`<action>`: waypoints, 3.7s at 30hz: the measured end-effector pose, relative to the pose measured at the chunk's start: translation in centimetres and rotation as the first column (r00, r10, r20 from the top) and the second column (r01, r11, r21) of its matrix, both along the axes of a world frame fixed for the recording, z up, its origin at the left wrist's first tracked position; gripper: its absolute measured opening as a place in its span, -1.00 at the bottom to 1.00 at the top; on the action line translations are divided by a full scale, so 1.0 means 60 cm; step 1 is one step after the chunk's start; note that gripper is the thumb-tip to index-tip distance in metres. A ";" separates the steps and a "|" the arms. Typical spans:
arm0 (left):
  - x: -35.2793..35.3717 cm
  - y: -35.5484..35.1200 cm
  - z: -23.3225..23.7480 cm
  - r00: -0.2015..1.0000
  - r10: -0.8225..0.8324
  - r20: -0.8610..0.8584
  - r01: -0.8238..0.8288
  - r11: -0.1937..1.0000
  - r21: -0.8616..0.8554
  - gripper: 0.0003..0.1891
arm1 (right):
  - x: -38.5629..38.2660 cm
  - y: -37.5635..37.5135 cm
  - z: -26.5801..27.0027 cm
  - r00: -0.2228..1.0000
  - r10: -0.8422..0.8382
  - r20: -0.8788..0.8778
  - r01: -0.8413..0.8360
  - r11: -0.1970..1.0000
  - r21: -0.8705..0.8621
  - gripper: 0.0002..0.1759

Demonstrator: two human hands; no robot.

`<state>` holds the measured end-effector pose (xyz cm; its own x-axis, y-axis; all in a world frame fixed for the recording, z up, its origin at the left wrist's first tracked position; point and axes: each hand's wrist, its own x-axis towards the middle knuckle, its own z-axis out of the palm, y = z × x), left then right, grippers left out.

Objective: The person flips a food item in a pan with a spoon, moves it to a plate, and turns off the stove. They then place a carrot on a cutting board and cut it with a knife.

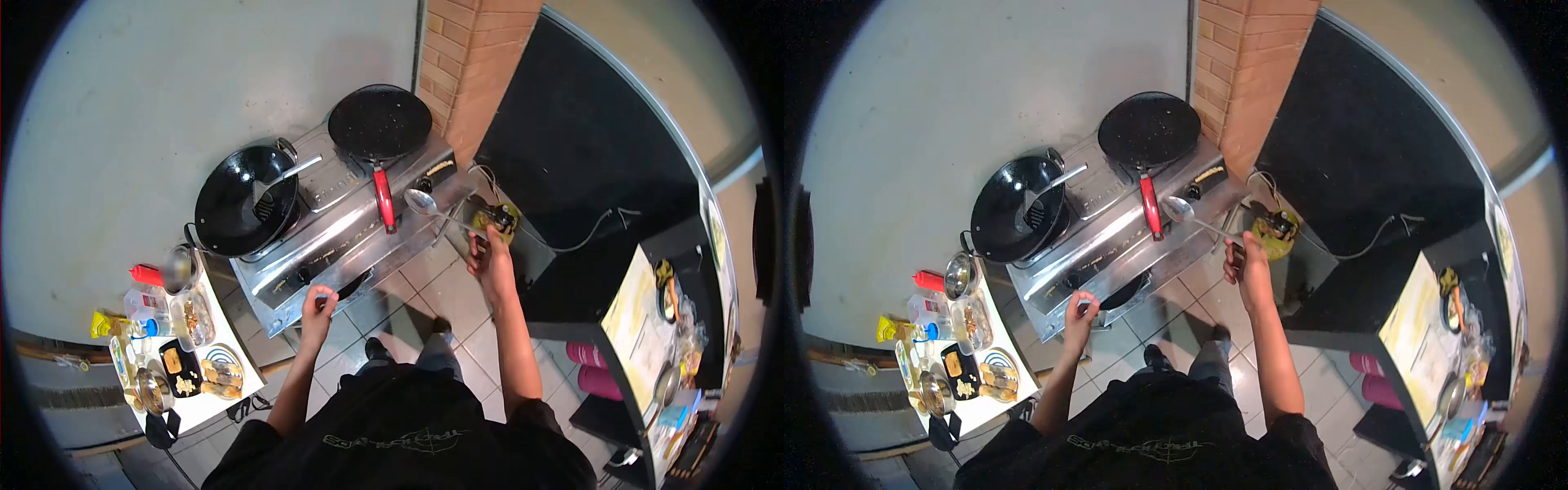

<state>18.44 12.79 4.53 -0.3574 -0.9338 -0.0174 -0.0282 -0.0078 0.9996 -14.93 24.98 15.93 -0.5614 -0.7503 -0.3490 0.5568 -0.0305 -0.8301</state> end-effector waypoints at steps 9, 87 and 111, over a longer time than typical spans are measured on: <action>-0.062 0.031 0.006 0.937 0.321 0.135 -0.331 0.942 0.055 -0.92 | -0.232 -0.298 -0.067 0.939 0.318 -0.131 -0.330 0.941 -0.077 -0.74; -0.070 0.082 -0.056 0.846 0.289 -0.448 0.231 0.559 0.796 -0.36 | 0.191 -0.064 -0.126 0.111 0.260 -0.959 -0.477 0.861 0.178 -0.40; -0.385 0.499 0.061 0.767 -0.596 0.238 0.640 0.732 -0.234 -0.36 | 0.085 0.565 0.010 0.999 0.041 -0.027 -0.047 0.952 -0.301 -0.17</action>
<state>-4.65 42.72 8.19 -0.8717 -0.4761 0.1166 -0.0619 0.3429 0.9373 -9.82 58.89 16.52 -0.5299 -0.8431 -0.0916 0.5463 -0.2567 -0.7973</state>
